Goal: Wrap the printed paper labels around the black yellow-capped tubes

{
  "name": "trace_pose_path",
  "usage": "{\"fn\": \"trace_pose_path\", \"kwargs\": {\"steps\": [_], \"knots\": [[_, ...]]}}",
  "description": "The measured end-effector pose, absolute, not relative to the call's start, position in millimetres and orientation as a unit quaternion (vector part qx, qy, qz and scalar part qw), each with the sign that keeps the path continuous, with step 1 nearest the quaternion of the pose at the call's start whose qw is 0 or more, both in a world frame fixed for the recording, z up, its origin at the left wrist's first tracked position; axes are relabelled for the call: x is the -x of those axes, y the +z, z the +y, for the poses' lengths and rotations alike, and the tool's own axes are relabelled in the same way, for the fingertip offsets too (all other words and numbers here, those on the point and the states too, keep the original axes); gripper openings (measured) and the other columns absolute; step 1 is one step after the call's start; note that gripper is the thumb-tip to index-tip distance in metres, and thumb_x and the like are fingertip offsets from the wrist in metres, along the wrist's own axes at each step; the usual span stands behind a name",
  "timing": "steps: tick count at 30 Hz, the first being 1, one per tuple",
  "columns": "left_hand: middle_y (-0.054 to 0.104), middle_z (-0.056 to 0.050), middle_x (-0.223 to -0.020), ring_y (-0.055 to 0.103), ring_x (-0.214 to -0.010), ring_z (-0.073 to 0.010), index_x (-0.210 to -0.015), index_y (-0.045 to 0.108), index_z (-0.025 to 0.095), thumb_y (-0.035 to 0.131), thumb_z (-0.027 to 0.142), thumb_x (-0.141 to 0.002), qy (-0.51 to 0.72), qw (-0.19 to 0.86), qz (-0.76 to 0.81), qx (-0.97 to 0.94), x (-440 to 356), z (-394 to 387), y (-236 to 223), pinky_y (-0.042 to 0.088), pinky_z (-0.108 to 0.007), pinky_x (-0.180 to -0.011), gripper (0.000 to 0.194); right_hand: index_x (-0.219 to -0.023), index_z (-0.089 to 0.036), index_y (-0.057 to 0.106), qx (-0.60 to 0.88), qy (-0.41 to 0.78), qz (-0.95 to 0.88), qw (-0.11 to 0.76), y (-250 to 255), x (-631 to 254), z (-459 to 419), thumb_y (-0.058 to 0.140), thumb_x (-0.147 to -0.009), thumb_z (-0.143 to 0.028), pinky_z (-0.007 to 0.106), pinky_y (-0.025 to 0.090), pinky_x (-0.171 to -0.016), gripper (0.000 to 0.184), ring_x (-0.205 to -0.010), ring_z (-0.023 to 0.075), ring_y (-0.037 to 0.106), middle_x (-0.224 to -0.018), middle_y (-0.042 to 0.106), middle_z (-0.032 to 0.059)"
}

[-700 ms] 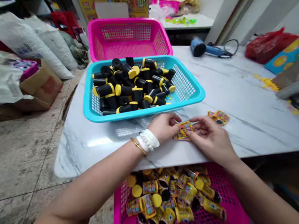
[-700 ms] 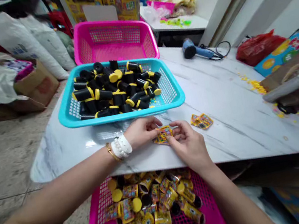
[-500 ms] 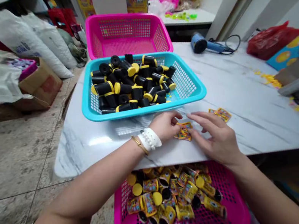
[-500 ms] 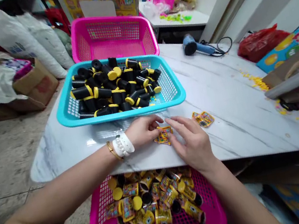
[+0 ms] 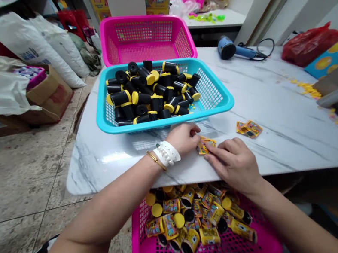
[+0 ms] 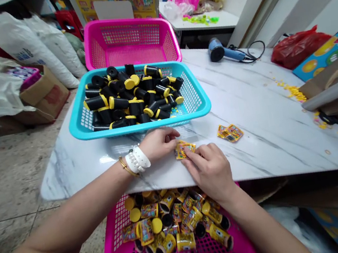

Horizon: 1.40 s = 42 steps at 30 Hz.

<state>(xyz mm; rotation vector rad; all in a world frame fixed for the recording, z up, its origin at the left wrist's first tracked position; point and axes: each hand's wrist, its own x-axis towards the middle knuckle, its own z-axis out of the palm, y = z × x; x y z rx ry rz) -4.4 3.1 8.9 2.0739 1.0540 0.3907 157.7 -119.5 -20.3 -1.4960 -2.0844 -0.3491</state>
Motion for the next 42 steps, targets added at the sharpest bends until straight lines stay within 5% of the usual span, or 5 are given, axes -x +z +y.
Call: {"fn": "trace_pose_path", "kwargs": {"steps": [4, 10, 20, 35, 42], "knots": [[0.074, -0.004, -0.081, 0.065, -0.071, -0.0173, -0.106, 0.075, 0.014, 0.065, 0.025, -0.083, 0.125, 0.372, 0.408, -0.825, 5, 2, 10, 0.049, -0.026, -0.068, 0.028, -0.092, -0.016, 0.076, 0.558, -0.148, -0.778, 0.250, -19, -154, -124, 0.068, -0.092, -0.023, 0.035, 0.042, -0.067, 0.011, -0.068, 0.0198, 0.047, -0.065, 0.058, 0.0030], [0.068, -0.001, -0.063, 0.063, -0.060, -0.0160, -0.112, 0.072, 0.012, 0.056, 0.025, -0.089, 0.109, 0.413, 0.419, -0.802, 6, -1, 16, 0.045, -0.025, -0.060, 0.030, -0.121, -0.011, 0.070, 0.579, -0.142, -0.768, 0.235, -18, -152, -123, 0.067, -0.092, -0.046, 0.038, 0.045, -0.071, 0.046, -0.077, 0.0240, 0.051, -0.080, 0.063, 0.0086], [0.064, 0.001, -0.057, 0.052, -0.037, -0.0123, -0.108, 0.070, 0.014, 0.052, 0.028, -0.089, 0.099, 0.458, 0.437, -0.767, 7, -4, 19, 0.038, -0.022, -0.040, 0.029, -0.126, -0.009, 0.067, 0.603, -0.114, -0.747, 0.256, -27, -150, -126, 0.065, -0.093, -0.042, 0.037, 0.046, -0.073, 0.046, -0.078, 0.0242, 0.053, -0.081, 0.061, 0.0079], [0.068, -0.001, -0.061, 0.055, -0.042, -0.0108, -0.110, 0.070, 0.014, 0.057, 0.034, -0.091, 0.183, 0.461, 0.448, -0.743, 20, -18, 23, 0.045, -0.023, -0.049, 0.031, -0.128, -0.018, 0.067, 0.596, -0.046, -0.736, 0.318, -27, -157, -129, 0.066, -0.092, -0.036, 0.038, 0.049, -0.075, 0.039, -0.081, 0.0228, 0.057, -0.086, 0.060, 0.0065], [0.062, 0.002, -0.065, 0.051, -0.040, -0.0078, -0.102, 0.065, 0.015, 0.060, 0.038, -0.089, 0.293, 0.587, 0.477, -0.585, 58, -97, 12, 0.037, -0.018, -0.037, 0.027, -0.098, -0.022, 0.074, 0.560, -0.003, -0.728, 0.394, -33, -156, -134, 0.067, -0.091, -0.019, 0.035, 0.053, -0.077, 0.011, -0.086, 0.0201, 0.061, -0.090, 0.063, 0.0051]]}}
